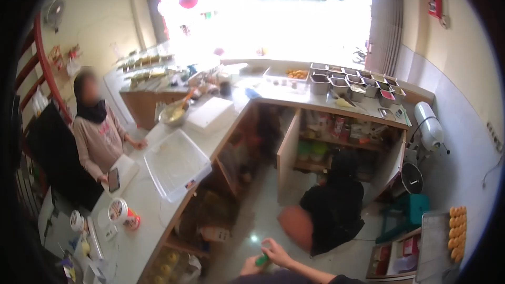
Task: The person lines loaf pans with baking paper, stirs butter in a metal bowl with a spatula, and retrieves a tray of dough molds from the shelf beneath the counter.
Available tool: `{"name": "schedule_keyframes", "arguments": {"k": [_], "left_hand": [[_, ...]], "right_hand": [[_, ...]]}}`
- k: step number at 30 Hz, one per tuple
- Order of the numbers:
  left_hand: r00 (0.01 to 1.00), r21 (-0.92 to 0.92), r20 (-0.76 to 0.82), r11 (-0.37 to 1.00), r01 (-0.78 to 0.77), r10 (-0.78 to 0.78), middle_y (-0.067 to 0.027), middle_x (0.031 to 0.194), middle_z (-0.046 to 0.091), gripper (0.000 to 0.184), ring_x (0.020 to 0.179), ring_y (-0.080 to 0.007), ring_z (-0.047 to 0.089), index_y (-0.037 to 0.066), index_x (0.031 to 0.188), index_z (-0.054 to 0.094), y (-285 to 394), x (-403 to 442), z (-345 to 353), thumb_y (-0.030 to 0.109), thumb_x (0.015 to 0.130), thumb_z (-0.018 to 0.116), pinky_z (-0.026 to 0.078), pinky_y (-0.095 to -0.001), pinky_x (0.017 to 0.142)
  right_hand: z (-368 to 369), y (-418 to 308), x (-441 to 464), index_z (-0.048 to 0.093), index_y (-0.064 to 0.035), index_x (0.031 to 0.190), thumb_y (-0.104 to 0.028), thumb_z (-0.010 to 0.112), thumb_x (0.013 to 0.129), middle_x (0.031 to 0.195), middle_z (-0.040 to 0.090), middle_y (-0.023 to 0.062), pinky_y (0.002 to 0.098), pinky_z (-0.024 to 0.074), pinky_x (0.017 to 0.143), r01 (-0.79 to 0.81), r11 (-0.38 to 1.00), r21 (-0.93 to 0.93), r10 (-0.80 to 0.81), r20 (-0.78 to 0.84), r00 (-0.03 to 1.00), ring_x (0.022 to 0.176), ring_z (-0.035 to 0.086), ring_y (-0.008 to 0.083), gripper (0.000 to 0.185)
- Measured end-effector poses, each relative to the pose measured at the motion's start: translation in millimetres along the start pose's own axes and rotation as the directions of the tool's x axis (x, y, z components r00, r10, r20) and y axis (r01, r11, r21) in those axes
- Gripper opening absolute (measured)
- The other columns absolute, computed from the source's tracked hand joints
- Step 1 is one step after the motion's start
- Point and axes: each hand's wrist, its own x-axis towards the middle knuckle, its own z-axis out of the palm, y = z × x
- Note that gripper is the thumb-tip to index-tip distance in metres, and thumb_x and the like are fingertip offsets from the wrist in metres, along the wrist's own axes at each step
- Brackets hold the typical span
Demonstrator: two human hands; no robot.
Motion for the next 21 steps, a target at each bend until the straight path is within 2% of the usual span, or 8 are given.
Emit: {"name": "schedule_keyframes", "arguments": {"k": [2, 4, 9, 12, 16, 19, 21], "left_hand": [[0.998, 0.019, 0.048, 0.999, 0.031, -0.032, -0.0191, 0.079, 0.061, 0.043, 0.081, -0.0366, 0.058, 0.010, 0.091, 0.062, -29, 11, 7, 0.049, 0.073, 0.059, 0.046, -0.0396, 0.066], [0.994, 0.003, 0.098, 0.999, 0.047, -0.047, -0.0172, 0.076, 0.061, 0.039, 0.076, -0.0365, 0.058, 0.015, 0.091, 0.063, -11, 11, -2, 0.050, 0.076, 0.056, 0.045, -0.0409, 0.063], [0.995, 0.034, 0.000, 0.995, -0.096, 0.096, -0.0144, 0.074, 0.062, 0.037, 0.072, -0.0329, 0.060, 0.016, 0.091, 0.064, -7, 10, -4, 0.049, 0.077, 0.055, 0.045, -0.0394, 0.062], [0.999, 0.068, 0.024, 0.997, -0.028, 0.027, -0.0138, 0.072, 0.062, 0.038, 0.071, -0.0320, 0.060, 0.016, 0.091, 0.064, 10, 11, -12, 0.050, 0.076, 0.056, 0.045, -0.0386, 0.062], [1.000, 0.021, 0.027, 1.000, 0.005, -0.006, -0.0136, 0.071, 0.061, 0.038, 0.070, -0.0317, 0.060, 0.015, 0.090, 0.064, 2, 16, -10, 0.049, 0.077, 0.055, 0.045, -0.0383, 0.061], [1.000, 0.023, 0.009, 1.000, 0.016, -0.016, -0.0137, 0.071, 0.062, 0.038, 0.070, -0.0316, 0.060, 0.014, 0.089, 0.064, 3, 14, -14, 0.049, 0.077, 0.054, 0.045, -0.0383, 0.061], [0.999, 0.084, 0.003, 0.995, -0.054, 0.054, -0.0136, 0.071, 0.062, 0.038, 0.070, -0.0312, 0.060, 0.013, 0.088, 0.064, -2, 20, -11, 0.048, 0.078, 0.054, 0.045, -0.0381, 0.060]], "right_hand": [[3, -15, 6, 0.044, -0.0082, 0.106, -0.015, 0.054, 0.084, 0.063, 0.058, 0.0071, 0.0275, 0.0407, 0.051, 0.026, 0.993, -0.113, -0.022, 0.038, 0.999, 0.055, 0.050, 0.0111, 0.025], [1, -13, 4, 0.043, -0.0082, 0.105, -0.015, 0.053, 0.084, 0.060, 0.056, 0.0066, 0.0275, 0.0398, 0.052, 0.016, 0.987, -0.161, -0.017, -0.002, 1.000, 0.053, 0.049, 0.0114, 0.025], [-1, -17, 2, 0.046, -0.0068, 0.102, -0.013, 0.052, 0.085, 0.058, 0.055, 0.0050, 0.0266, 0.0391, 0.052, 0.063, 0.994, -0.092, -0.064, -0.015, 0.998, 0.053, 0.047, 0.0095, 0.019], [-5, -18, 8, 0.047, -0.0060, 0.099, -0.013, 0.051, 0.085, 0.059, 0.055, 0.0051, 0.0261, 0.0393, 0.053, 0.074, 0.994, -0.081, -0.074, 0.005, 0.997, 0.054, 0.046, 0.0084, 0.016], [-6, -21, 14, 0.050, -0.0058, 0.097, -0.013, 0.051, 0.085, 0.059, 0.055, 0.0050, 0.0253, 0.0398, 0.054, 0.071, 0.993, -0.098, -0.066, 0.050, 0.997, 0.056, 0.047, 0.0076, 0.014], [-5, -18, 20, 0.052, -0.0065, 0.096, -0.014, 0.051, 0.084, 0.064, 0.058, 0.0122, 0.0319, 0.0435, 0.056, 0.071, 0.991, -0.116, -0.061, 0.087, 0.994, 0.058, 0.056, 0.0183, 0.015], [-1, -6, 26, 0.053, -0.0069, 0.098, -0.015, 0.052, 0.084, 0.066, 0.058, 0.0137, 0.0331, 0.0443, 0.059, 0.190, 0.972, -0.141, -0.181, 0.074, 0.981, 0.060, 0.056, 0.0209, 0.016]]}}
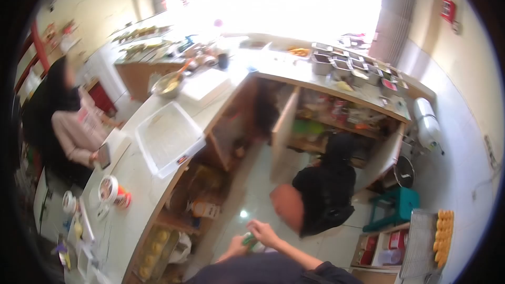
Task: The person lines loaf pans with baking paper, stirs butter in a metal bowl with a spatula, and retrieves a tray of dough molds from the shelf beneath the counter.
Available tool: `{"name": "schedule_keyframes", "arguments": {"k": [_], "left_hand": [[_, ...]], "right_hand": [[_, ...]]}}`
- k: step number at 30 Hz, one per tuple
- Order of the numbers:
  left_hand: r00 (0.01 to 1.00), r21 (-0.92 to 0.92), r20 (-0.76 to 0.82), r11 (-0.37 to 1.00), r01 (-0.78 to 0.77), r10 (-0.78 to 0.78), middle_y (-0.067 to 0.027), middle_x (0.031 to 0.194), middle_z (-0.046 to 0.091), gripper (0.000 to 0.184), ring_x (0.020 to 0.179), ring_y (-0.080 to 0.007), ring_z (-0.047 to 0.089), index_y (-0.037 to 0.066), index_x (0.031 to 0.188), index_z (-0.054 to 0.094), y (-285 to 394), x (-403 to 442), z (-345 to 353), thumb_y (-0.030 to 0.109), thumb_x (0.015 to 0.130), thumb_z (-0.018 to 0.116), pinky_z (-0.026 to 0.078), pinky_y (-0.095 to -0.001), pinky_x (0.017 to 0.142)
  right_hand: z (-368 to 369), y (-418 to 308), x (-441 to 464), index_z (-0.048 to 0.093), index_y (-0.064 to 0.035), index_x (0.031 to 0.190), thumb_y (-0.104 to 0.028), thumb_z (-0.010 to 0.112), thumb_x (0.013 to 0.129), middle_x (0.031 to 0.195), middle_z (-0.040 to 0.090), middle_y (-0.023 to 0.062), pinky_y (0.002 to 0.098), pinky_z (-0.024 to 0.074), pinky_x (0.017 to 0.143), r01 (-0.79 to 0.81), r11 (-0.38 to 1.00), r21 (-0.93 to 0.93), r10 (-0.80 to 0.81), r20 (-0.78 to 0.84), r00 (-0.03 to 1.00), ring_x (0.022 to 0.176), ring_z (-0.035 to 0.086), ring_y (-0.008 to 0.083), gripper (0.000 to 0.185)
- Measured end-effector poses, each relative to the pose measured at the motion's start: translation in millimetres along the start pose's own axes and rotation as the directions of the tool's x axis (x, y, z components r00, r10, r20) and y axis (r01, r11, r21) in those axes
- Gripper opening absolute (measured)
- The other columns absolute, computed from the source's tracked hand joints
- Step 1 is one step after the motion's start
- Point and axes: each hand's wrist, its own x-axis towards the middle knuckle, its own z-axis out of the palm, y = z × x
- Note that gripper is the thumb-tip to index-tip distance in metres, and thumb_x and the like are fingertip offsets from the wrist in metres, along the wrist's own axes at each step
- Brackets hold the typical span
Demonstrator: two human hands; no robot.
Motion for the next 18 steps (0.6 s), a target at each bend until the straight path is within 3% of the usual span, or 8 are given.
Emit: {"name": "schedule_keyframes", "arguments": {"k": [1, 2, 5, 6, 9, 10, 13, 18], "left_hand": [[1.000, -0.049, -0.003, 0.999, 0.014, -0.014, -0.0137, 0.071, 0.062, 0.039, 0.069, -0.0305, 0.061, 0.012, 0.088, 0.064, 5, 3, 0, 0.048, 0.078, 0.053, 0.045, -0.0378, 0.060], [0.999, -0.086, 0.006, 0.996, 0.034, -0.034, -0.0138, 0.070, 0.061, 0.039, 0.069, -0.0297, 0.061, 0.012, 0.088, 0.064, 10, -2, -5, 0.048, 0.078, 0.053, 0.045, -0.0375, 0.060], [0.965, -0.197, -0.240, 0.979, 0.059, -0.107, -0.0129, 0.063, 0.059, 0.041, 0.060, -0.0246, 0.060, 0.009, 0.085, 0.064, -1, -21, -9, 0.047, 0.080, 0.053, 0.043, -0.0353, 0.056], [0.960, -0.199, -0.256, 0.978, 0.066, -0.116, -0.0128, 0.062, 0.059, 0.041, 0.058, -0.0240, 0.059, 0.008, 0.084, 0.064, 0, -19, -6, 0.048, 0.080, 0.052, 0.043, -0.0349, 0.055], [0.961, -0.208, -0.273, 0.978, -0.014, -0.045, -0.0131, 0.061, 0.058, 0.044, 0.056, -0.0240, 0.057, 0.007, 0.082, 0.063, -3, -8, -9, 0.049, 0.082, 0.049, 0.042, -0.0340, 0.053], [0.961, -0.230, -0.272, 0.973, -0.014, -0.051, -0.0134, 0.061, 0.058, 0.045, 0.056, -0.0245, 0.057, 0.006, 0.082, 0.063, -3, -12, -7, 0.049, 0.082, 0.049, 0.042, -0.0339, 0.053], [0.934, -0.198, -0.354, 0.980, -0.022, -0.051, -0.0142, 0.061, 0.057, 0.045, 0.058, -0.0274, 0.057, 0.005, 0.081, 0.062, -8, -14, -10, 0.048, 0.084, 0.048, 0.042, -0.0343, 0.053], [0.880, -0.152, -0.470, 0.988, -0.010, -0.063, -0.0153, 0.062, 0.057, 0.039, 0.059, -0.0296, 0.058, 0.003, 0.077, 0.058, 10, -15, -12, 0.040, 0.083, 0.052, 0.042, -0.0359, 0.053]], "right_hand": [[-1, 4, -1, 0.053, -0.0072, 0.099, -0.015, 0.052, 0.083, 0.067, 0.059, 0.0145, 0.0336, 0.0447, 0.060, 0.043, 0.999, -0.023, -0.044, -0.066, 0.997, 0.061, 0.057, 0.0222, 0.017], [-6, -8, 0, 0.052, -0.0044, 0.098, -0.013, 0.054, 0.084, 0.077, 0.060, 0.0114, 0.0298, 0.0451, 0.065, -0.053, 0.998, -0.041, 0.053, 0.002, 0.999, 0.068, 0.056, 0.0163, 0.017], [8, -17, 11, 0.053, -0.0022, 0.096, -0.012, 0.057, 0.081, 0.085, 0.058, 0.0118, 0.0313, 0.0462, 0.068, 0.110, 0.990, -0.087, -0.122, -0.144, 0.982, 0.075, 0.057, 0.0174, 0.019], [3, -15, 4, 0.053, -0.0013, 0.098, -0.010, 0.060, 0.078, 0.093, 0.056, 0.0132, 0.0320, 0.0465, 0.071, 0.020, 0.998, -0.057, -0.030, -0.179, 0.983, 0.081, 0.058, 0.0216, 0.023], [4, -3, -4, 0.052, -0.0024, 0.102, -0.009, 0.060, 0.077, 0.096, 0.056, 0.0148, 0.0339, 0.0463, 0.076, 0.191, 0.955, -0.226, -0.217, -0.099, 0.971, 0.089, 0.057, 0.0262, 0.027], [6, 2, -10, 0.052, -0.0038, 0.105, -0.010, 0.057, 0.078, 0.101, 0.056, 0.0160, 0.0372, 0.0406, 0.087, 0.264, 0.943, -0.204, -0.268, 0.005, 0.963, 0.101, 0.053, 0.0295, 0.028], [11, 11, -13, 0.053, -0.0046, 0.103, -0.014, 0.056, 0.080, 0.104, 0.055, 0.0173, 0.0384, 0.0331, 0.095, 0.351, 0.826, -0.440, -0.301, 0.181, 0.936, 0.108, 0.048, 0.0296, 0.025], [18, 21, -14, 0.054, -0.0040, 0.095, -0.016, 0.055, 0.079, 0.095, 0.056, 0.0144, 0.0393, 0.0353, 0.089, 0.372, 0.774, -0.513, -0.211, 0.346, 0.914, 0.096, 0.051, 0.0297, 0.020]]}}
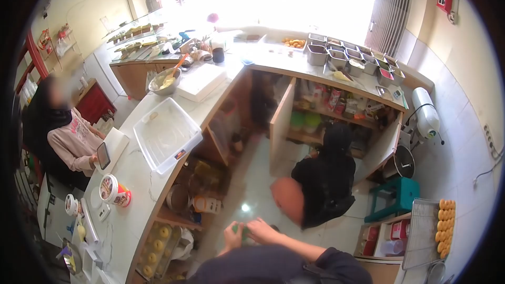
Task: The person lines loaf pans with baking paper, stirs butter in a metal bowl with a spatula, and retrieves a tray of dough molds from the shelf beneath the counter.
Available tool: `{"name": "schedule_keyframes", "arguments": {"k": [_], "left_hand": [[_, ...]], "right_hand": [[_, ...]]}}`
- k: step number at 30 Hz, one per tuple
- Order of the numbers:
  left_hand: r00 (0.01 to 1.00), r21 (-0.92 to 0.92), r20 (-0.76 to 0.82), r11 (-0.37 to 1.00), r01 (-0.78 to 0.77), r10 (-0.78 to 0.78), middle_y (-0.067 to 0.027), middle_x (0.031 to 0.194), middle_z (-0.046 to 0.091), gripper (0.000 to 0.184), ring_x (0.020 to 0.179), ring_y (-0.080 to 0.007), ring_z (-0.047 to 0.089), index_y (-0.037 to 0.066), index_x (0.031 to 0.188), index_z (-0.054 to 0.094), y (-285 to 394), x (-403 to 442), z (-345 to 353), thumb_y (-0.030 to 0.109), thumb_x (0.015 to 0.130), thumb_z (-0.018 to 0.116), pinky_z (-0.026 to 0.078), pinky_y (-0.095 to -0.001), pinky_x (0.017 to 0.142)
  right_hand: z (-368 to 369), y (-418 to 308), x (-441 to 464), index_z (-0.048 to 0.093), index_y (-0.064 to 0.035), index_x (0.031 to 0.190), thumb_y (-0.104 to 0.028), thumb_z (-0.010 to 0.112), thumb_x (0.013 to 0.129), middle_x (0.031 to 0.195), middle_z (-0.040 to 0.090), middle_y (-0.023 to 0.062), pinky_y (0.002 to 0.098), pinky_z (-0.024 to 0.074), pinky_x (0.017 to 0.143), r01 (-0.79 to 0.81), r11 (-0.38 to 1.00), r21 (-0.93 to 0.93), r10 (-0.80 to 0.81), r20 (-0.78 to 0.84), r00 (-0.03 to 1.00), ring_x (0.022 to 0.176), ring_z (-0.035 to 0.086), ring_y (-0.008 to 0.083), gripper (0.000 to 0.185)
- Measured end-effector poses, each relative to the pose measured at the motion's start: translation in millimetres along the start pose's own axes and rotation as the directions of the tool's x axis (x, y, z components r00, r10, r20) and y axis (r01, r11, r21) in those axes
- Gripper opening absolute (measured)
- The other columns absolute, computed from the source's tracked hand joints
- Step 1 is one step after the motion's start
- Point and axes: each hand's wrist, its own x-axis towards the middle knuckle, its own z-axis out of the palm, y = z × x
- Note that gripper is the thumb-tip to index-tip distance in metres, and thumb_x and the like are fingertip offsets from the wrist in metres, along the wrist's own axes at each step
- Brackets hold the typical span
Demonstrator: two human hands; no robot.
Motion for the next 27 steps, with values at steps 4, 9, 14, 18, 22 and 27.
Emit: {"name": "schedule_keyframes", "arguments": {"k": [4, 9, 14, 18, 22, 27], "left_hand": [[1.000, -0.043, 0.009, 0.999, 0.020, -0.020, -0.0164, 0.064, 0.057, 0.035, 0.063, -0.0321, 0.058, 0.003, 0.078, 0.055, -6, -4, 0, 0.038, 0.083, 0.053, 0.043, -0.0367, 0.056], [0.999, -0.016, 0.001, 0.999, -0.041, 0.041, -0.0194, 0.068, 0.058, 0.040, 0.069, -0.0359, 0.058, 0.004, 0.087, 0.054, -17, 7, 0, 0.043, 0.085, 0.046, 0.043, -0.0400, 0.059], [0.946, -0.199, 0.293, 0.977, -0.082, 0.139, -0.0131, 0.081, 0.055, 0.037, 0.078, -0.0243, 0.054, 0.001, 0.093, 0.052, -65, 39, 7, 0.034, 0.092, 0.033, 0.041, -0.0331, 0.071], [0.819, -0.266, 0.574, 0.950, 0.162, 0.021, -0.0070, 0.092, 0.053, 0.030, 0.090, -0.0142, 0.047, 0.002, 0.097, 0.052, -36, 63, -1, 0.029, 0.090, 0.040, 0.036, -0.0253, 0.082], [0.564, -0.081, 0.825, 0.977, 0.197, -0.046, -0.0067, 0.097, 0.053, 0.026, 0.094, -0.0130, 0.045, 0.009, 0.107, 0.050, -22, 77, 1, 0.026, 0.088, 0.046, 0.035, -0.0265, 0.084], [0.315, 0.286, 0.906, 0.958, 0.039, -0.283, -0.0140, 0.087, 0.058, 0.042, 0.074, -0.0218, 0.057, 0.008, 0.113, 0.046, -33, 95, 46, 0.010, 0.073, 0.059, 0.046, -0.0332, 0.066]], "right_hand": [[13, 11, 6, 0.054, -0.0032, 0.088, -0.015, 0.051, 0.081, 0.082, 0.056, 0.0120, 0.0418, 0.0391, 0.073, 0.074, 0.996, 0.041, -0.078, 0.122, 0.989, 0.080, 0.052, 0.0301, 0.014], [10, 0, 13, 0.055, -0.0046, 0.076, -0.017, 0.046, 0.084, 0.070, 0.055, 0.0147, 0.0409, 0.0407, 0.062, -0.052, 0.992, 0.113, 0.054, -0.013, 0.998, 0.067, 0.052, 0.0339, 0.017], [43, 13, 14, 0.054, -0.0039, 0.073, -0.021, 0.041, 0.084, 0.069, 0.054, 0.0208, 0.0439, 0.0409, 0.057, -0.136, 0.969, 0.205, 0.137, 0.009, 0.990, 0.066, 0.053, 0.0386, 0.024], [9, -12, 20, 0.056, 0.0014, 0.075, -0.024, 0.042, 0.089, 0.057, 0.051, 0.0190, 0.0375, 0.0386, 0.053, -0.207, 0.853, 0.478, 0.291, -0.108, 0.951, 0.050, 0.047, 0.0289, 0.032], [11, -17, 13, 0.056, 0.0043, 0.073, -0.030, 0.047, 0.088, 0.054, 0.049, 0.0161, 0.0357, 0.0376, 0.051, -0.252, 0.775, 0.580, 0.417, -0.170, 0.893, 0.048, 0.041, 0.0180, 0.039], [-4, -25, -7, 0.053, 0.0045, 0.063, -0.038, 0.064, 0.075, 0.057, 0.054, 0.0193, 0.0374, 0.0428, 0.055, -0.330, 0.831, 0.447, 0.410, -0.091, 0.908, 0.053, 0.056, 0.0274, 0.045]]}}
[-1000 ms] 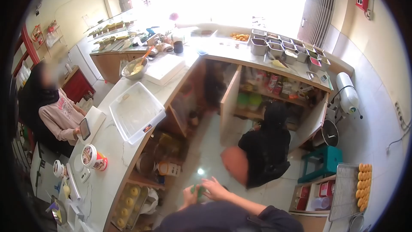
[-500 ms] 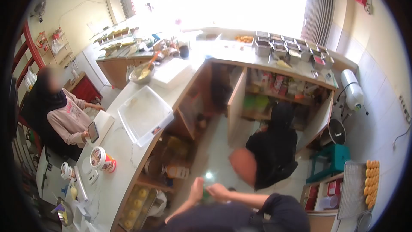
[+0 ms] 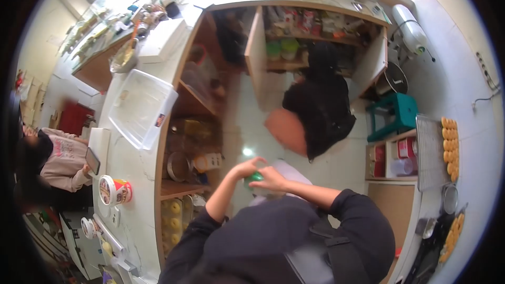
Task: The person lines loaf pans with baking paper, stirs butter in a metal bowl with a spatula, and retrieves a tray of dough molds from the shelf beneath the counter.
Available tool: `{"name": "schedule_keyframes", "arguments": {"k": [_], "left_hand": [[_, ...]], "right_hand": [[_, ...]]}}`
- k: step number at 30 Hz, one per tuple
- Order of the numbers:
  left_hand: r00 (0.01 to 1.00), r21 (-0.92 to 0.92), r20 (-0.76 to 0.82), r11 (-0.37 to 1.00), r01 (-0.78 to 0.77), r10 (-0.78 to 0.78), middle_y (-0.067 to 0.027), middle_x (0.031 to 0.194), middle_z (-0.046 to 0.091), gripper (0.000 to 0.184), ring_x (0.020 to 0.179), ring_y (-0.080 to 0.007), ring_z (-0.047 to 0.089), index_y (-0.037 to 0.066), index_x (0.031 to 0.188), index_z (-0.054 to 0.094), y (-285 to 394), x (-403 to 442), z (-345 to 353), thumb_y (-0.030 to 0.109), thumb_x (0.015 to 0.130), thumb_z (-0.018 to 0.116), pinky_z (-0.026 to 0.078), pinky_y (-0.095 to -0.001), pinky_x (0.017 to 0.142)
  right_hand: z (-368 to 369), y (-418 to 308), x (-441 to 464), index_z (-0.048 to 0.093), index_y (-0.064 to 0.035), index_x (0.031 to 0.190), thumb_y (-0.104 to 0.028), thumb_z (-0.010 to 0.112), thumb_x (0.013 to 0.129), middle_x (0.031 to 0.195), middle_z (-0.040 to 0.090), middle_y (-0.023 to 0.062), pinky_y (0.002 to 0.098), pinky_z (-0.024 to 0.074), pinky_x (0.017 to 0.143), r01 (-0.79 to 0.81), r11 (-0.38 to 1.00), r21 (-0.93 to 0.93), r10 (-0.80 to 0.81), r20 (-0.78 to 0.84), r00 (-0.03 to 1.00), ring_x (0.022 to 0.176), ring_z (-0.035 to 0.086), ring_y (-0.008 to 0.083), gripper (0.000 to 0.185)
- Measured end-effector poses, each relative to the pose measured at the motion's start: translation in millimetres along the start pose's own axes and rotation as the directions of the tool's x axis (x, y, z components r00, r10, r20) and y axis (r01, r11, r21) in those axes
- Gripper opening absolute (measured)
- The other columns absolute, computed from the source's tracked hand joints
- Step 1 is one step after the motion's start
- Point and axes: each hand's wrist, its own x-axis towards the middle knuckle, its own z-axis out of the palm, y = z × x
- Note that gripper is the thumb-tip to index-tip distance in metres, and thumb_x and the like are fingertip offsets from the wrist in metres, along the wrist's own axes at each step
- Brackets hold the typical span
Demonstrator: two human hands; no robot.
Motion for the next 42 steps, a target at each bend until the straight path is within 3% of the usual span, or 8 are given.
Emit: {"name": "schedule_keyframes", "arguments": {"k": [5, 9, 13, 20, 28, 36, 40, 42], "left_hand": [[0.973, 0.221, -0.153, 0.965, -0.138, 0.175, -0.0143, 0.085, 0.060, 0.052, 0.084, -0.0272, 0.058, 0.009, 0.116, 0.042, -10, 34, -14, 0.026, 0.072, 0.062, 0.043, -0.0377, 0.076], [0.918, 0.038, -0.396, 0.999, 0.016, 0.001, -0.0135, 0.088, 0.058, 0.053, 0.076, -0.0248, 0.058, 0.011, 0.120, 0.038, 45, 35, -50, 0.037, 0.078, 0.057, 0.045, -0.0348, 0.071], [0.826, -0.195, -0.562, 0.965, -0.174, 0.035, -0.0099, 0.083, 0.056, 0.053, 0.067, -0.0178, 0.056, 0.012, 0.123, 0.034, 74, 62, -96, 0.037, 0.081, 0.055, 0.045, -0.0312, 0.065], [0.698, -0.215, -0.715, 0.936, -0.280, 0.045, -0.0072, 0.087, 0.054, 0.052, 0.066, -0.0142, 0.056, 0.014, 0.126, 0.031, 102, 93, -176, 0.021, 0.081, 0.054, 0.045, -0.0286, 0.067], [0.563, 0.010, -0.807, 0.958, -0.286, 0.176, -0.0154, 0.106, 0.041, 0.056, 0.073, -0.0194, 0.056, 0.018, 0.129, 0.027, 139, 172, -275, 0.019, 0.081, 0.056, 0.047, -0.0304, 0.069], [0.572, 0.280, -0.714, 0.914, -0.294, 0.403, -0.0230, 0.121, 0.035, 0.076, 0.104, -0.0404, 0.045, 0.016, 0.134, 0.017, 191, 322, -361, 0.015, 0.073, 0.061, 0.039, -0.0430, 0.088], [0.761, 0.092, -0.575, 0.948, -0.305, 0.301, -0.0200, 0.124, 0.037, 0.076, 0.111, -0.0386, 0.042, 0.015, 0.136, 0.015, 203, 346, -376, 0.004, 0.071, 0.053, 0.037, -0.0427, 0.092], [0.802, -0.001, -0.532, 0.947, -0.321, 0.271, -0.0200, 0.126, 0.035, 0.077, 0.113, -0.0377, 0.041, 0.014, 0.136, 0.016, 204, 345, -380, 0.002, 0.068, 0.051, 0.037, -0.0401, 0.093]], "right_hand": [[-5, 8, 12, 0.054, 0.0044, 0.063, -0.035, 0.063, 0.076, 0.055, 0.053, 0.0191, 0.0377, 0.0418, 0.054, -0.076, 0.996, 0.038, 0.081, -0.136, 0.987, 0.051, 0.053, 0.0291, 0.042], [-40, 13, 39, 0.055, 0.0034, 0.066, -0.033, 0.062, 0.078, 0.052, 0.050, 0.0166, 0.0346, 0.0396, 0.051, -0.161, 0.979, 0.125, 0.186, -0.226, 0.956, 0.046, 0.047, 0.0212, 0.038], [-63, 42, 59, 0.058, 0.0013, 0.070, -0.033, 0.059, 0.082, 0.050, 0.047, 0.0058, 0.0284, 0.0356, 0.048, -0.258, 0.919, 0.299, 0.368, -0.411, 0.834, 0.051, 0.039, 0.0061, 0.037], [-69, 150, 87, 0.060, 0.0017, 0.078, -0.040, 0.052, 0.085, 0.064, 0.056, 0.0036, 0.0315, 0.0399, 0.059, -0.256, 0.584, 0.771, 0.728, -0.358, 0.584, 0.062, 0.047, 0.0109, 0.043], [-156, 195, 166, 0.056, 0.0010, 0.076, -0.038, 0.048, 0.087, 0.069, 0.053, 0.0021, 0.0280, 0.0375, 0.058, -0.151, 0.485, 0.861, 0.730, -0.304, 0.612, 0.062, 0.043, 0.0093, 0.042], [-269, 276, 334, 0.057, 0.0031, 0.076, -0.036, 0.048, 0.087, 0.073, 0.057, 0.0091, 0.0307, 0.0399, 0.063, -0.344, 0.602, 0.721, 0.791, -0.476, 0.385, 0.066, 0.049, 0.0141, 0.042], [-308, 371, 428, 0.058, 0.0061, 0.088, -0.038, 0.048, 0.086, 0.086, 0.061, 0.0165, 0.0344, 0.0414, 0.072, -0.557, 0.505, 0.659, 0.844, -0.513, 0.158, 0.079, 0.056, 0.0220, 0.045], [-314, 424, 469, 0.055, 0.0082, 0.092, -0.037, 0.048, 0.087, 0.087, 0.059, 0.0129, 0.0326, 0.0396, 0.070, -0.332, 0.560, 0.759, 0.825, -0.545, 0.147, 0.079, 0.054, 0.0218, 0.046]]}}
